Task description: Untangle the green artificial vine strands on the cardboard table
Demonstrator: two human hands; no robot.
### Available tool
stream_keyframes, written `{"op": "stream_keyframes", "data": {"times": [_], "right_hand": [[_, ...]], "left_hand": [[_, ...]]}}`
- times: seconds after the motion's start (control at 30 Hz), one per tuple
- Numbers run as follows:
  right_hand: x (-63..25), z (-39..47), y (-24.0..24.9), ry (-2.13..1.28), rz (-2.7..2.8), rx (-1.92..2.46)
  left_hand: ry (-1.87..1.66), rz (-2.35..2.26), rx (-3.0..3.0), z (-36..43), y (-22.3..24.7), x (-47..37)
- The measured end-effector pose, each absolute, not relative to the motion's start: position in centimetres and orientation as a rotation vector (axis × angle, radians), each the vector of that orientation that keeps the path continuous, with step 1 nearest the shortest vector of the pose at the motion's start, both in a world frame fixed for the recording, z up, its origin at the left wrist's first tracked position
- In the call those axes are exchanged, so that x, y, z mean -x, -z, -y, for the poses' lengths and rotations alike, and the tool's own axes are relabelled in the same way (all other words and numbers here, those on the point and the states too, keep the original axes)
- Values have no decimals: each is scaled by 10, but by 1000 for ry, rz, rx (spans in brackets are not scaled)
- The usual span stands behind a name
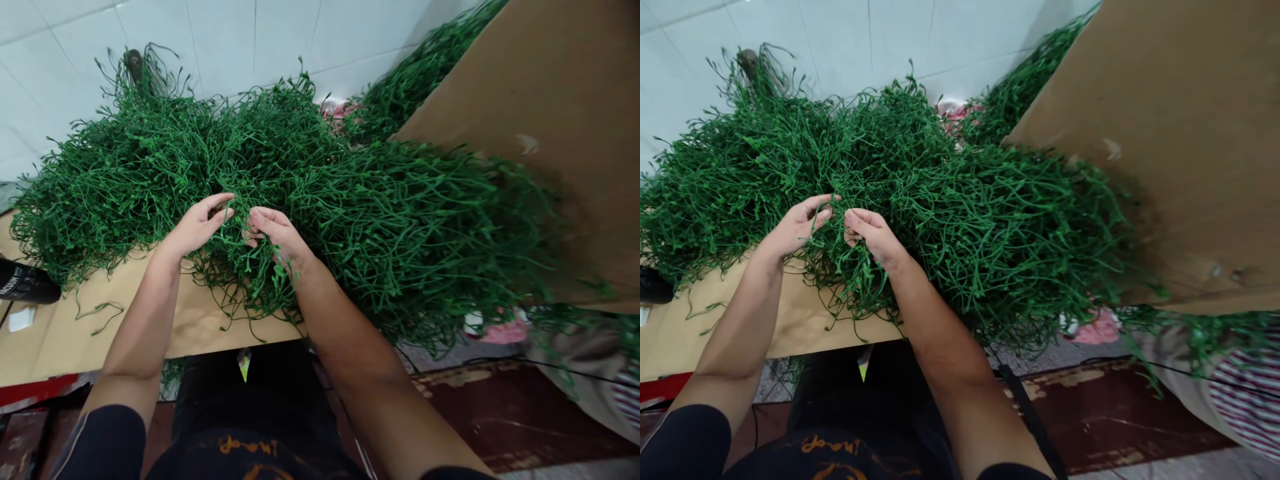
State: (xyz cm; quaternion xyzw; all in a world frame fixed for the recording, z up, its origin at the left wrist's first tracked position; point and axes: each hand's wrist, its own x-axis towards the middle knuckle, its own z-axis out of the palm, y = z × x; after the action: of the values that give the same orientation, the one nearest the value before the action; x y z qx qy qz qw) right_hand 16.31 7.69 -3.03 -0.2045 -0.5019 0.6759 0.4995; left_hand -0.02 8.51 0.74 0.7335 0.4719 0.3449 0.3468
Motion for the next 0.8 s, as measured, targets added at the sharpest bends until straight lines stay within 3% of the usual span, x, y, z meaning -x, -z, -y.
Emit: {"op": "stream_keyframes", "data": {"times": [0.3,0.57,0.8], "right_hand": [[-165,-77,31,-1616,1244,472],[-164,-77,28,-1596,1212,501],[-161,-77,27,-1614,1222,485]], "left_hand": [[-928,-1236,-1895,-86,-14,8],[-705,-1038,-1923,-76,-31,13],[-1077,-1164,-1536,-80,-22,0]]}}
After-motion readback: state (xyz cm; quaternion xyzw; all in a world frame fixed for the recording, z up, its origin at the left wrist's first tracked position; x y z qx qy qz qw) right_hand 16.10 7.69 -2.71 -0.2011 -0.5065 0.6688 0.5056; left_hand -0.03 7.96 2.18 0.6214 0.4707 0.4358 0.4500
